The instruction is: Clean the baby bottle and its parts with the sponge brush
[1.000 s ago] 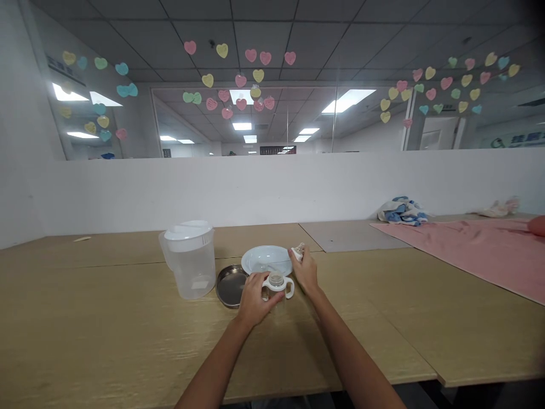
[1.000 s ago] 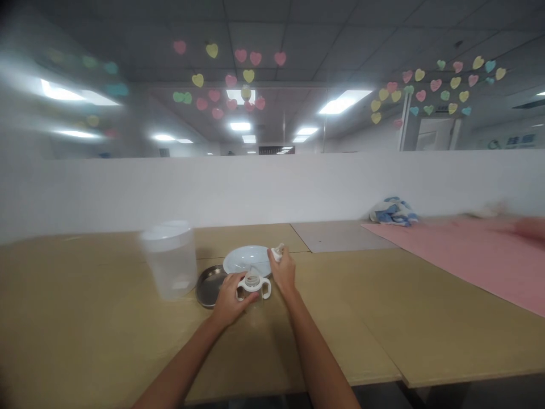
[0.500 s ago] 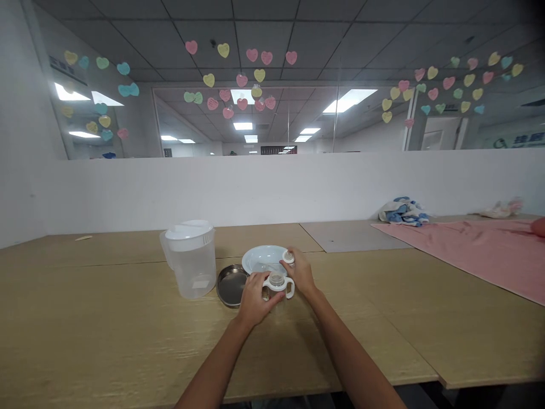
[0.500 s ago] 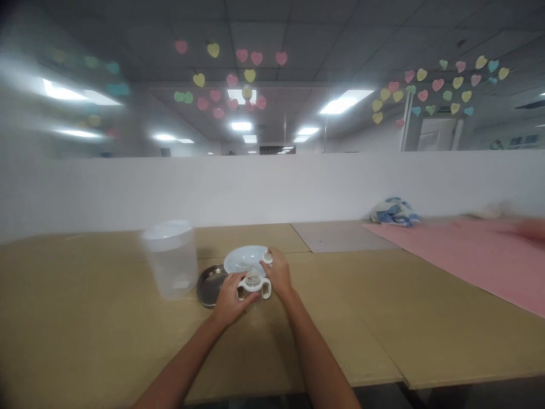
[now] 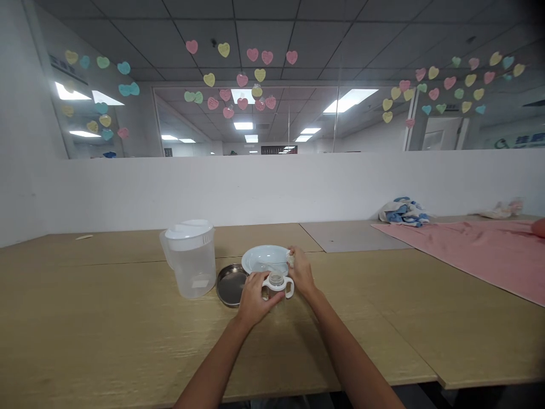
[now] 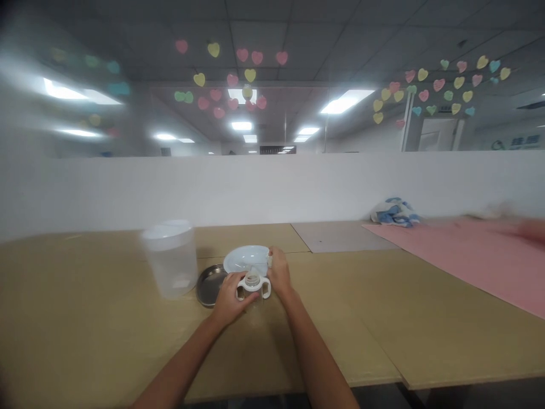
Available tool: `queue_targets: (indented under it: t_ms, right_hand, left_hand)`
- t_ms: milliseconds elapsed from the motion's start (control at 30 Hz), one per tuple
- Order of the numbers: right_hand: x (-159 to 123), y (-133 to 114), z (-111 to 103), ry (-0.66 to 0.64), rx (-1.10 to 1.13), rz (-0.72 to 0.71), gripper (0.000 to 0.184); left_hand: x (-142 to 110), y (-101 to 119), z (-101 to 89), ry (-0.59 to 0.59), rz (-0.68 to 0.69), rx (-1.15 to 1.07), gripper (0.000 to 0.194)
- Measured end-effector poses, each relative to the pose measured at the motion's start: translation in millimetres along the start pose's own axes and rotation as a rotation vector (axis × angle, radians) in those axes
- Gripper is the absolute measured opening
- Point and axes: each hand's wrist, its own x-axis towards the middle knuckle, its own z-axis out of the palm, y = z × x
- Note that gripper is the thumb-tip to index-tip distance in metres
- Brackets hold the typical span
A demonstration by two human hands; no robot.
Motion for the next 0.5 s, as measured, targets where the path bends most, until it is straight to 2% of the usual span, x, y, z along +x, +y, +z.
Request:
queue_targets:
  t_ms: [267,367,500]
  right_hand:
    - [1.6,-4.2,-5.0,-0.082,-0.118,-0.17,0.034]
    - [1.3,-4.5,-5.2,-0.114,-0.125,-0.172,0.031]
    - [0.8,-4.4,-3.2,-0.07,-0.125,-0.08,0.043]
  left_hand:
    - [-0.4,1.1,-1.2,0.003,0.0,0.0,0.047]
    - [-0.3,0.9,-1.3,0.002,0.001,0.003,0.047]
    - [-0.4,0.7,-1.0,0.01,0.009,0.01,0.047]
